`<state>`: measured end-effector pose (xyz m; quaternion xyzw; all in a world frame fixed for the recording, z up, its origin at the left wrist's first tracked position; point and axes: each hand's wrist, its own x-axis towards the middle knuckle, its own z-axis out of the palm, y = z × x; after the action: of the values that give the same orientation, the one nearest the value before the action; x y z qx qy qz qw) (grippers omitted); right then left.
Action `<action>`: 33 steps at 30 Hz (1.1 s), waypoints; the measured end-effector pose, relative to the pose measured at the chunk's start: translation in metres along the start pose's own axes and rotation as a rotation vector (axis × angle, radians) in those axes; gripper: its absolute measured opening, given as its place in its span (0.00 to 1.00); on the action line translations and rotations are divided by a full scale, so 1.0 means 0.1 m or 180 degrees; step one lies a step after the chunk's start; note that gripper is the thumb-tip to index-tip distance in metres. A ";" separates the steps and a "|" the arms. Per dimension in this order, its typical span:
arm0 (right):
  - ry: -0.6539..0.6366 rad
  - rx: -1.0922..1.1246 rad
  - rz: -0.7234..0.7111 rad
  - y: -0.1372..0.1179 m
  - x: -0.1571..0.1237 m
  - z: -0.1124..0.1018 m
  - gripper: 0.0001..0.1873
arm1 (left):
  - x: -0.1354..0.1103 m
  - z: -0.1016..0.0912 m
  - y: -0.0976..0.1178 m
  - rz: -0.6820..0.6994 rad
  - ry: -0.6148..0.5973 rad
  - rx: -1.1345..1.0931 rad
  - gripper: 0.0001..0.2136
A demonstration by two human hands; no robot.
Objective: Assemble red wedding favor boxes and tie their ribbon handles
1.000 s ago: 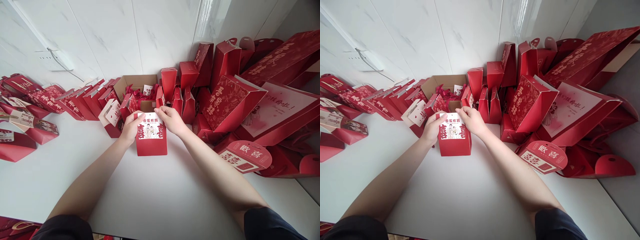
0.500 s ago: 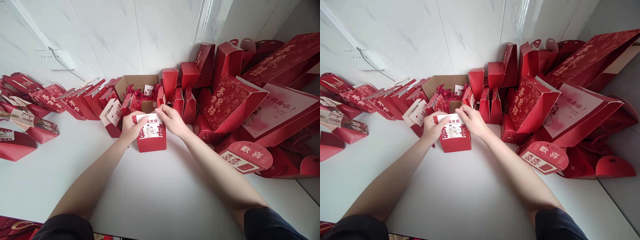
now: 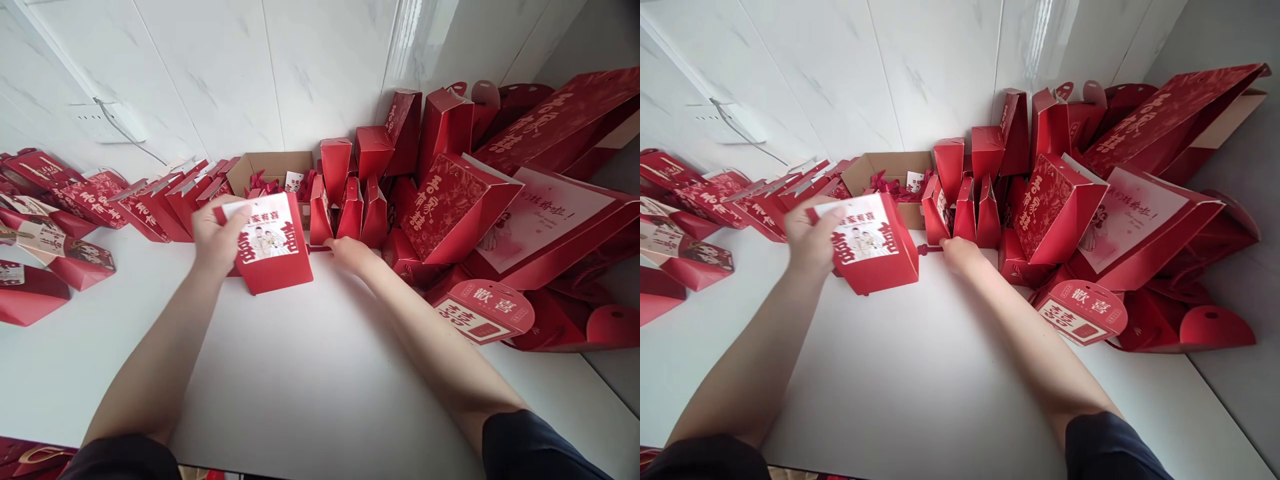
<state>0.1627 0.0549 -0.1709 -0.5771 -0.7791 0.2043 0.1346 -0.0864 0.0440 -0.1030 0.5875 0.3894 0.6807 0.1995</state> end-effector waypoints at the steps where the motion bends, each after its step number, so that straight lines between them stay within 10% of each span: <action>1: -0.0088 -0.0059 0.0004 -0.01 0.00 0.01 0.10 | 0.05 -0.05 0.10 0.0191 0.0056 -0.0027 0.09; 14: 0.0129 -0.0025 -0.0937 -0.19 0.02 0.38 0.19 | 0.29 -0.34 0.57 0.0825 0.0379 -0.0332 0.11; 33: 0.0721 0.0250 -0.0529 -0.07 0.17 0.70 0.15 | 0.20 -0.28 0.60 0.0869 0.0054 -0.0177 0.05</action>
<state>0.1203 0.0582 -0.2294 -0.5242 -0.7955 0.1564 0.2607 -0.1062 0.0132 -0.0440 0.6235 0.2885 0.7170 0.1179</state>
